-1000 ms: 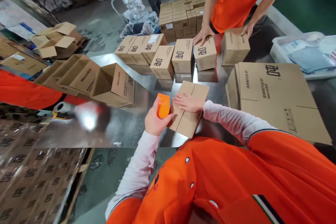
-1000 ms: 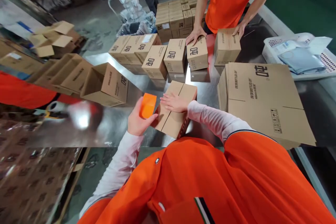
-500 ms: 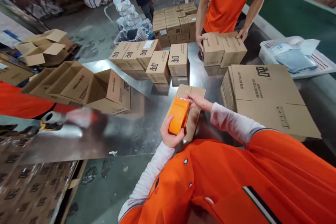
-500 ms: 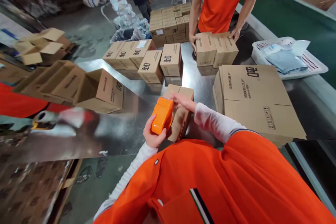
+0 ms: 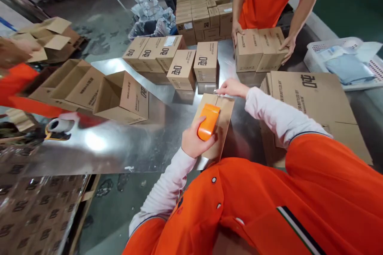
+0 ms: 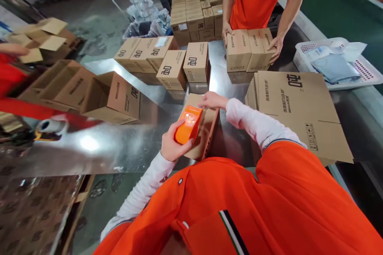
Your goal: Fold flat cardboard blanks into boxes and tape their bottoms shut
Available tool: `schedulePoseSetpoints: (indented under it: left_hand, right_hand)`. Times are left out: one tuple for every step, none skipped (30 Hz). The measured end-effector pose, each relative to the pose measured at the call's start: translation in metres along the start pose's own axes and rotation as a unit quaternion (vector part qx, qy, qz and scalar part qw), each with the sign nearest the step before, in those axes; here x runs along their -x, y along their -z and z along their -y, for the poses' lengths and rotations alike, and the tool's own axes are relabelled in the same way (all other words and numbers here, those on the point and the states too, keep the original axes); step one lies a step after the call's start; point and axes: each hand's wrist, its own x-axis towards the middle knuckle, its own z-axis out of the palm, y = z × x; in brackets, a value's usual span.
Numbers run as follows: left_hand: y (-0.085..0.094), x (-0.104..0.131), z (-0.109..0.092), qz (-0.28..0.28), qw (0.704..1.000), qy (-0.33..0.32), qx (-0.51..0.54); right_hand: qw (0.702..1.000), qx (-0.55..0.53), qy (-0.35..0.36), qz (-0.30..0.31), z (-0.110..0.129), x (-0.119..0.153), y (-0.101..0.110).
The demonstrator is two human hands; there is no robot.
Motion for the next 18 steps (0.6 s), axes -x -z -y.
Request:
schedulePoseSetpoints:
  left_hand:
    - [0.004, -0.008, -0.007, 0.022, 0.999, 0.021, -0.026]
    - [0.007, -0.016, -0.014, 0.044, 0.997, 0.043, -0.054]
    - [0.009, -0.024, -0.020, 0.069, 0.992, 0.065, -0.081]
    - [0.011, -0.032, -0.026, 0.094, 0.986, 0.085, -0.105]
    - [0.012, -0.039, -0.032, 0.117, 0.980, 0.103, -0.125]
    - [0.012, -0.046, -0.037, 0.136, 0.974, 0.117, -0.140]
    - [0.012, -0.052, -0.042, 0.152, 0.968, 0.129, -0.152]
    - [0.011, -0.058, -0.045, 0.163, 0.963, 0.138, -0.162]
    - [0.011, -0.064, -0.049, 0.174, 0.959, 0.147, -0.171]
    - [0.010, -0.069, -0.051, 0.184, 0.954, 0.154, -0.178]
    - [0.010, -0.074, -0.053, 0.195, 0.950, 0.159, -0.183]
    - [0.009, -0.079, -0.054, 0.206, 0.947, 0.162, -0.186]
    - [0.010, -0.084, -0.055, 0.217, 0.944, 0.166, -0.188]
    - [0.010, -0.089, -0.056, 0.226, 0.941, 0.170, -0.188]
    - [0.010, -0.093, -0.056, 0.233, 0.939, 0.174, -0.186]
    - [0.010, -0.097, -0.056, 0.239, 0.937, 0.176, -0.183]
    - [0.011, -0.101, -0.055, 0.243, 0.937, 0.177, -0.179]
    - [0.011, -0.104, -0.055, 0.245, 0.937, 0.177, -0.176]
  right_hand:
    - [0.999, 0.039, 0.003, -0.028, 0.008, -0.012, 0.017]
    - [0.994, 0.088, 0.003, -0.060, 0.016, -0.025, 0.034]
    - [0.985, 0.143, 0.002, -0.092, 0.023, -0.038, 0.050]
    - [0.973, 0.199, -0.001, -0.117, 0.027, -0.051, 0.063]
    - [0.960, 0.249, -0.006, -0.131, 0.030, -0.063, 0.075]
    - [0.949, 0.288, -0.011, -0.131, 0.031, -0.073, 0.084]
    - [0.943, 0.309, -0.015, -0.121, 0.030, -0.082, 0.090]
    - [0.944, 0.311, -0.016, -0.106, 0.028, -0.089, 0.095]
    - [0.947, 0.307, -0.016, -0.094, 0.025, -0.095, 0.099]
    - [0.948, 0.307, -0.018, -0.084, 0.021, -0.101, 0.102]
    - [0.949, 0.307, -0.021, -0.074, 0.016, -0.106, 0.103]
    - [0.950, 0.306, -0.027, -0.065, 0.011, -0.111, 0.104]
    - [0.950, 0.304, -0.036, -0.053, 0.004, -0.114, 0.104]
    - [0.952, 0.301, -0.047, -0.039, -0.004, -0.117, 0.101]
    - [0.953, 0.297, -0.058, -0.021, -0.013, -0.118, 0.097]
    - [0.954, 0.292, -0.068, -0.002, -0.023, -0.118, 0.090]
    - [0.956, 0.285, -0.073, 0.017, -0.033, -0.116, 0.082]
    - [0.958, 0.275, -0.069, 0.030, -0.043, -0.112, 0.072]
